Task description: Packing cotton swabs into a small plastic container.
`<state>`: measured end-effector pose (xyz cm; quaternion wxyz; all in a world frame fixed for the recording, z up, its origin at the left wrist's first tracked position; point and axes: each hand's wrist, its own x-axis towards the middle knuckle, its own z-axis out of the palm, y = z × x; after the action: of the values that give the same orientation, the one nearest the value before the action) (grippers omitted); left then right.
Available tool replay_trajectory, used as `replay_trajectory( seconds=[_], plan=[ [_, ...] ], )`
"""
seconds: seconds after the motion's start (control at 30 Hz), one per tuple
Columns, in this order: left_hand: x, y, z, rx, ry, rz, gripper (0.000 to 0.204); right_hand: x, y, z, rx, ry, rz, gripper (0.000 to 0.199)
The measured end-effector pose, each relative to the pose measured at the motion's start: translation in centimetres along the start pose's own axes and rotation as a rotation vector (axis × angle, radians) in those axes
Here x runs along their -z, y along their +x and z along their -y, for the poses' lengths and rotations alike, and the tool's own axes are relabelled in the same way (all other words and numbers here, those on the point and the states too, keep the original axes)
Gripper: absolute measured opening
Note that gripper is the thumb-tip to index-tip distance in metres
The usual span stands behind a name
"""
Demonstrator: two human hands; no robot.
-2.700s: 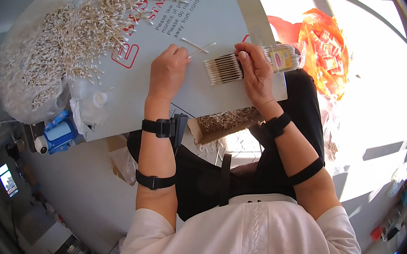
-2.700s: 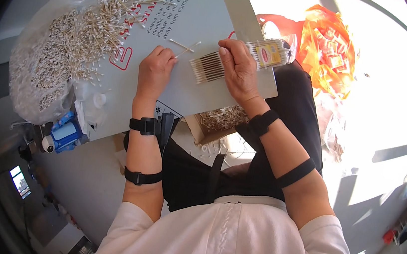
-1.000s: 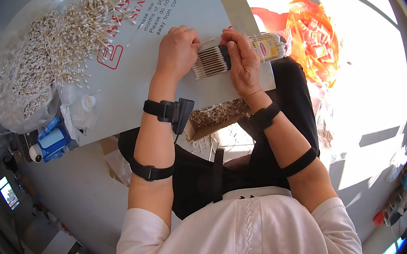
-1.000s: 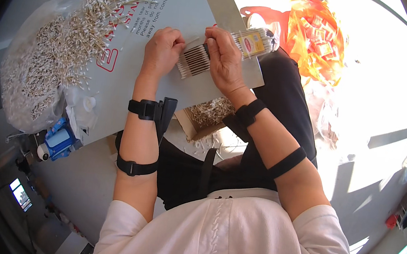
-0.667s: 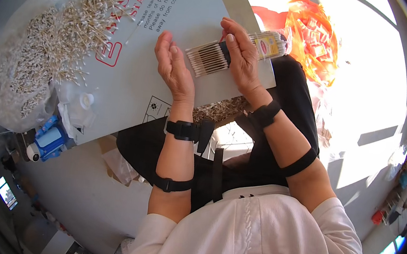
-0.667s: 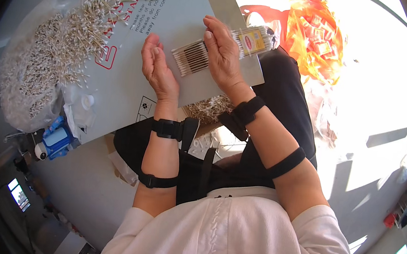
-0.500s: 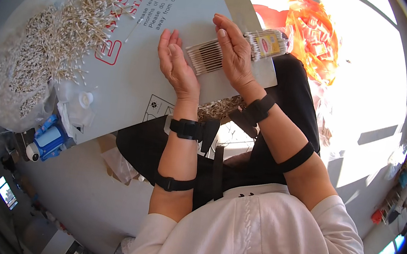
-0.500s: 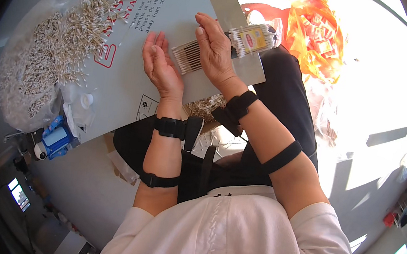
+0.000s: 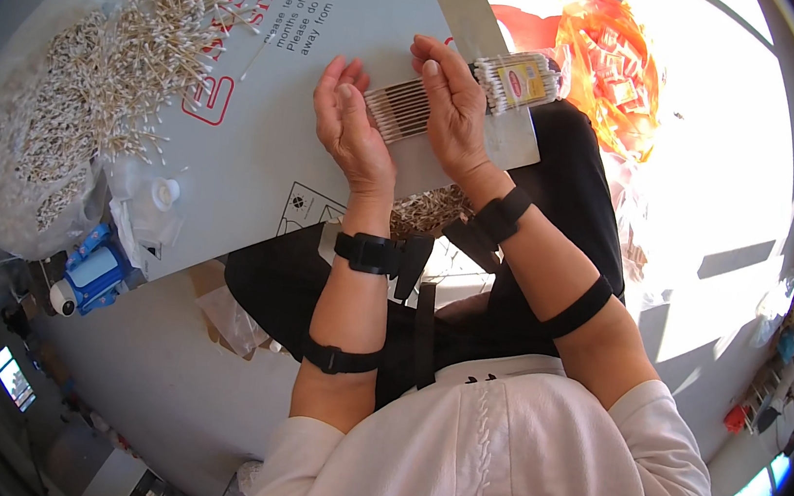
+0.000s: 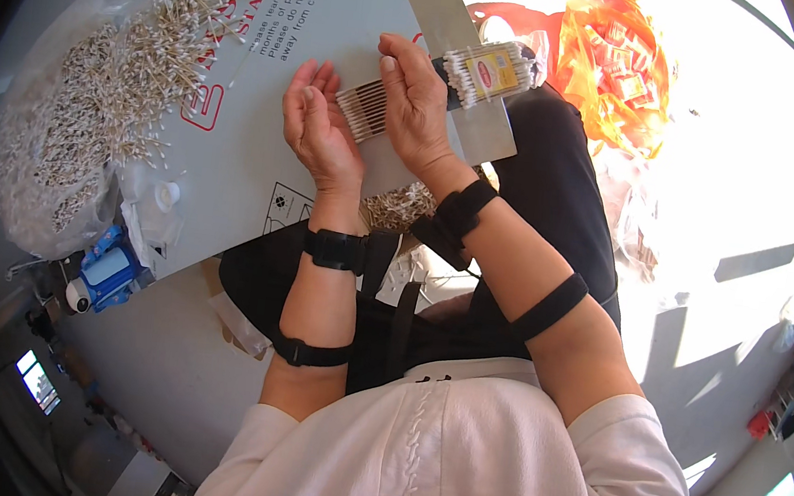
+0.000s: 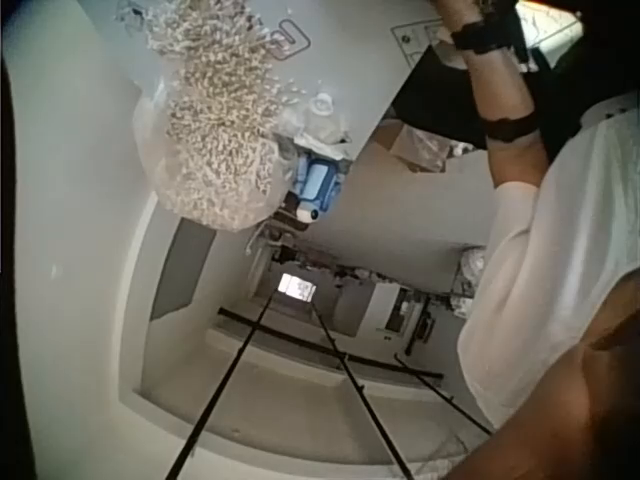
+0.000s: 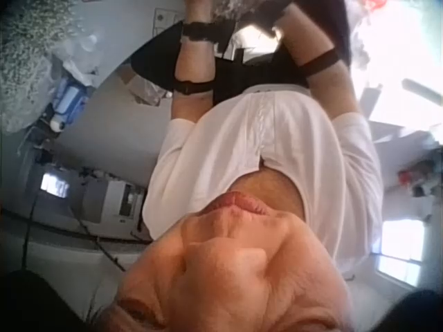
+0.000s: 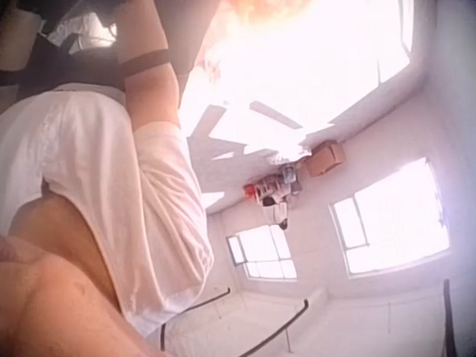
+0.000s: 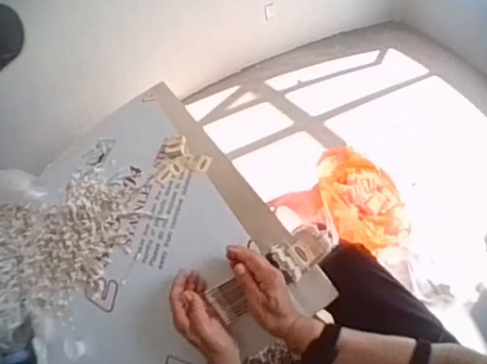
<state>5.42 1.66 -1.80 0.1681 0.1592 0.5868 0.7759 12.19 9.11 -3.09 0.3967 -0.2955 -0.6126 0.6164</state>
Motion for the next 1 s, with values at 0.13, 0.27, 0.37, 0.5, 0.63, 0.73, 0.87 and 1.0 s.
replay_trajectory(
  seconds=[0.13, 0.27, 0.37, 0.5, 0.63, 0.73, 0.87, 1.0],
  plan=[
    [1.6, -0.1, -1.1, -0.029, 0.262, 0.145, 0.047, 1.0, 0.4, 0.2, -0.025, 0.043, 0.035, 0.032],
    [2.4, -0.1, -1.8, -0.424, 0.952, 0.525, 0.062, 1.6, 0.9, 1.0, -0.146, 0.27, 0.041, 0.032],
    [2.7, -0.1, -1.5, -0.475, 1.082, 0.565, 0.064, 2.2, 0.6, 1.4, -0.153, 0.29, 0.049, 0.032],
    [2.7, -0.3, -1.5, -0.464, 1.069, 0.56, 0.066, 3.3, 0.2, 1.6, -0.198, 0.206, 0.094, 0.031],
    [1.7, -1.2, -1.9, -0.493, 1.191, 0.55, 0.071, 4.4, -0.7, 2.0, -0.159, 0.006, 0.118, 0.027],
    [1.6, -2.0, -1.4, -0.482, 1.332, 0.565, 0.075, 4.8, -1.2, 2.6, -0.062, -0.148, 0.065, 0.019],
    [1.9, -2.3, -1.2, -0.451, 1.423, 0.601, 0.077, 5.9, -1.9, 3.5, 0.183, -0.542, 0.166, 0.015],
    [1.7, -2.5, -1.1, -0.447, 1.421, 0.601, 0.08, 6.4, -2.2, 3.1, 0.307, -0.682, 0.228, 0.009]
  ],
)
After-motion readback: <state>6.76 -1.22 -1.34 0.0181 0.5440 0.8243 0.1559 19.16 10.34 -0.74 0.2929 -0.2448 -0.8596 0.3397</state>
